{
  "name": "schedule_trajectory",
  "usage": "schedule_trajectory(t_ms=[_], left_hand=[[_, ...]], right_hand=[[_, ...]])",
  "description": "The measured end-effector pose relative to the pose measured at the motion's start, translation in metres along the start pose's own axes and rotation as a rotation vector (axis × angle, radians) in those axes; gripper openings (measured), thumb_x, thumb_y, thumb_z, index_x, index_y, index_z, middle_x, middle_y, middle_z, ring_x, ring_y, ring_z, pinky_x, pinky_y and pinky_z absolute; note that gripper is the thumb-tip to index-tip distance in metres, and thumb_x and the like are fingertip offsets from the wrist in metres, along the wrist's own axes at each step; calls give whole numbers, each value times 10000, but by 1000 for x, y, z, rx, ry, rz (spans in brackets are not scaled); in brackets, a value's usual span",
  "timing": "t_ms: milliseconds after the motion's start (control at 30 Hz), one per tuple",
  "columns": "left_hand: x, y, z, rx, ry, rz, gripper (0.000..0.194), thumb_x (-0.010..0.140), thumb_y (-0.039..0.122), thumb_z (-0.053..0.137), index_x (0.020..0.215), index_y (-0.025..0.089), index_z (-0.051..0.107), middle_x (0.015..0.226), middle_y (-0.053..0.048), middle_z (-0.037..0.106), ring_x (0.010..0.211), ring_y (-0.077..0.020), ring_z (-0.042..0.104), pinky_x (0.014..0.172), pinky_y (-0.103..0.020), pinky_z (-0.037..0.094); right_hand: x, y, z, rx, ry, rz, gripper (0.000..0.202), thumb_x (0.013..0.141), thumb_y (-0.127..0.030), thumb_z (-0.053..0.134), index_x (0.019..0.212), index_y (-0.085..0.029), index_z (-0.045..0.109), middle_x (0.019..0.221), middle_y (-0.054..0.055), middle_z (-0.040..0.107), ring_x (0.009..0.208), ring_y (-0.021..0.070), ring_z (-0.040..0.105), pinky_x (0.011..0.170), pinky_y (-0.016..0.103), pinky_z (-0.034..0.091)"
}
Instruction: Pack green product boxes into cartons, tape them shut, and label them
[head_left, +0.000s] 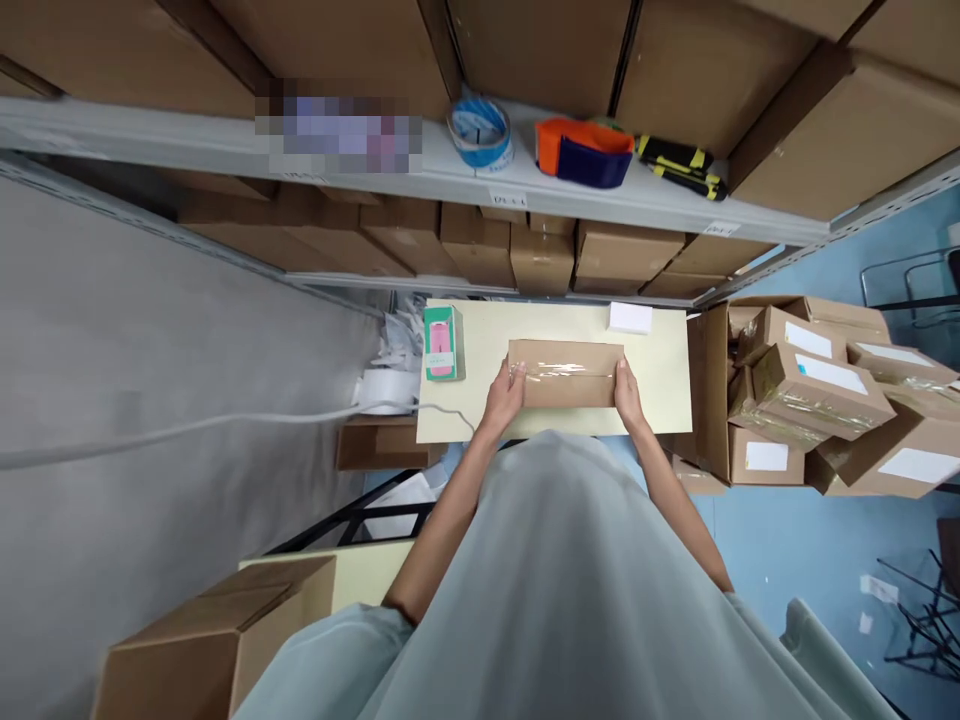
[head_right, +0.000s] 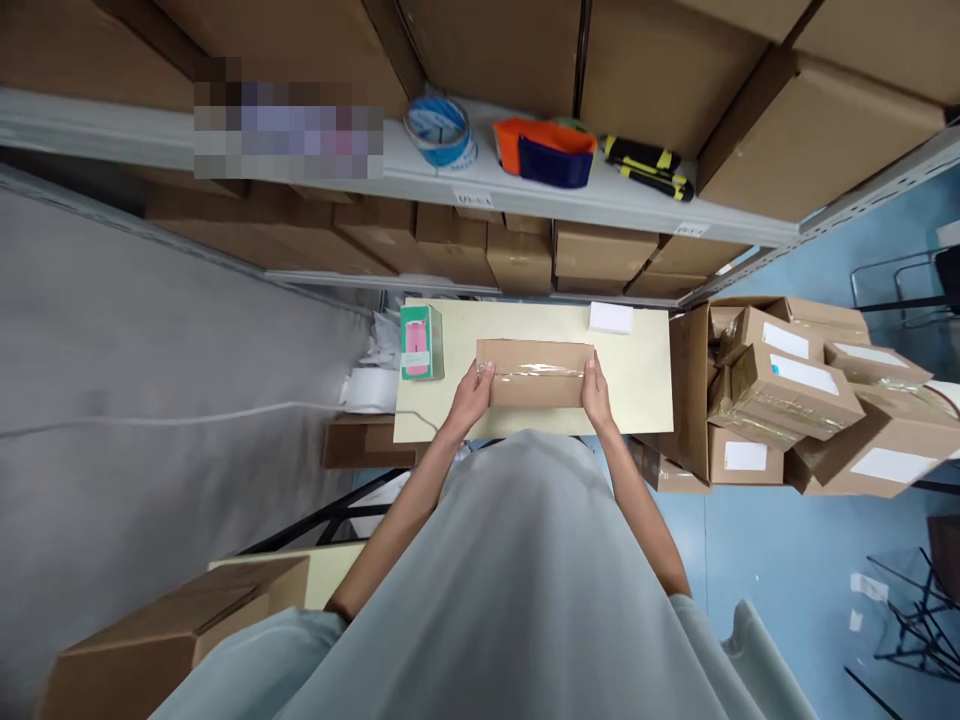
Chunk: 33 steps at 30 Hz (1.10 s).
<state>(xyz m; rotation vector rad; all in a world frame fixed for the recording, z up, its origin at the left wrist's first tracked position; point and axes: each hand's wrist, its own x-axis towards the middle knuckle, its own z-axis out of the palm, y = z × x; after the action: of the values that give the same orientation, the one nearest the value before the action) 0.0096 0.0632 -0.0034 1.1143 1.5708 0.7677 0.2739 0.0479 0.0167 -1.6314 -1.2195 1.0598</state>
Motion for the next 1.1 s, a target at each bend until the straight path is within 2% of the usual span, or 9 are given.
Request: schedule_trajectory(t_ms=[133,200,267,333,400,567,800,967,1100], left_hand=[[-7,14,-31,-44,82,103,628,1119,669,419,1482,236,694,1603,-117,666,1573,-295,529,1342,-462,377],[-9,15,-42,-60,122,86,639,1131,646,353,1431,223,727,1556,-125,695,1488,-301,594,1284,-483,446],[-10,11,-46,-89,106,50,560,1089,587,468,1421,216,725,1484,-134,732,1342,-296,678,1168,-468,545],[-8,1,-45,-111,77,39,546,958,440,666,1458,223,686,1481,-132,729,1278,-285,708,1104,-442,585],[-6,-12,-38,-119,79,67,655,836,284,718,1484,231,642,1528,-134,696,1290,-276,711,1110,-434,588],[1,-43,-18,-54,125,21,549,812,165,616,1358,225,626,1372,-125,743,1258,-267,731,1046,-419,617],[8,-73,-8,-65,74,-105,323,860,219,620,1171,227,706,1100,-72,797,1054,-267,796,1088,-488,624],[3,-73,-22,-87,131,-145,335,989,357,587,1267,217,712,1380,-157,768,1290,-300,747,1179,-524,576],[1,-48,-23,-88,225,-79,539,1026,525,641,1462,210,613,1564,-190,661,1447,-309,655,1224,-499,542]], right_hand=[[-12,-23,-10,140,107,-33,640,1134,-705,402,1491,-253,681,1645,127,630,1554,288,558,1333,530,409],[-14,-24,-14,139,157,-72,544,1097,-667,543,1381,-237,719,1598,158,656,1504,306,597,1279,535,470],[-13,-16,-16,136,156,-78,517,1028,-615,682,1375,-233,699,1554,174,672,1409,306,654,1215,522,535],[-12,0,-16,143,121,-76,601,971,-553,745,1476,-248,632,1520,160,667,1328,277,686,1192,504,565],[-11,19,-15,130,102,-83,652,933,-483,749,1526,-262,591,1450,131,657,1295,249,691,1211,486,561],[-11,60,-12,12,84,11,396,909,-442,643,1248,-237,658,1272,107,651,1233,237,706,1162,454,591],[-18,87,-10,-96,42,142,314,878,-514,622,1007,-233,675,1067,135,768,1070,289,736,959,469,649],[-22,74,-28,-140,108,177,492,965,-621,566,1152,-202,745,1290,207,798,1239,339,729,1054,530,613],[-12,42,-34,-141,199,139,611,1002,-698,597,1310,-181,707,1437,221,746,1333,331,705,1102,507,601]])
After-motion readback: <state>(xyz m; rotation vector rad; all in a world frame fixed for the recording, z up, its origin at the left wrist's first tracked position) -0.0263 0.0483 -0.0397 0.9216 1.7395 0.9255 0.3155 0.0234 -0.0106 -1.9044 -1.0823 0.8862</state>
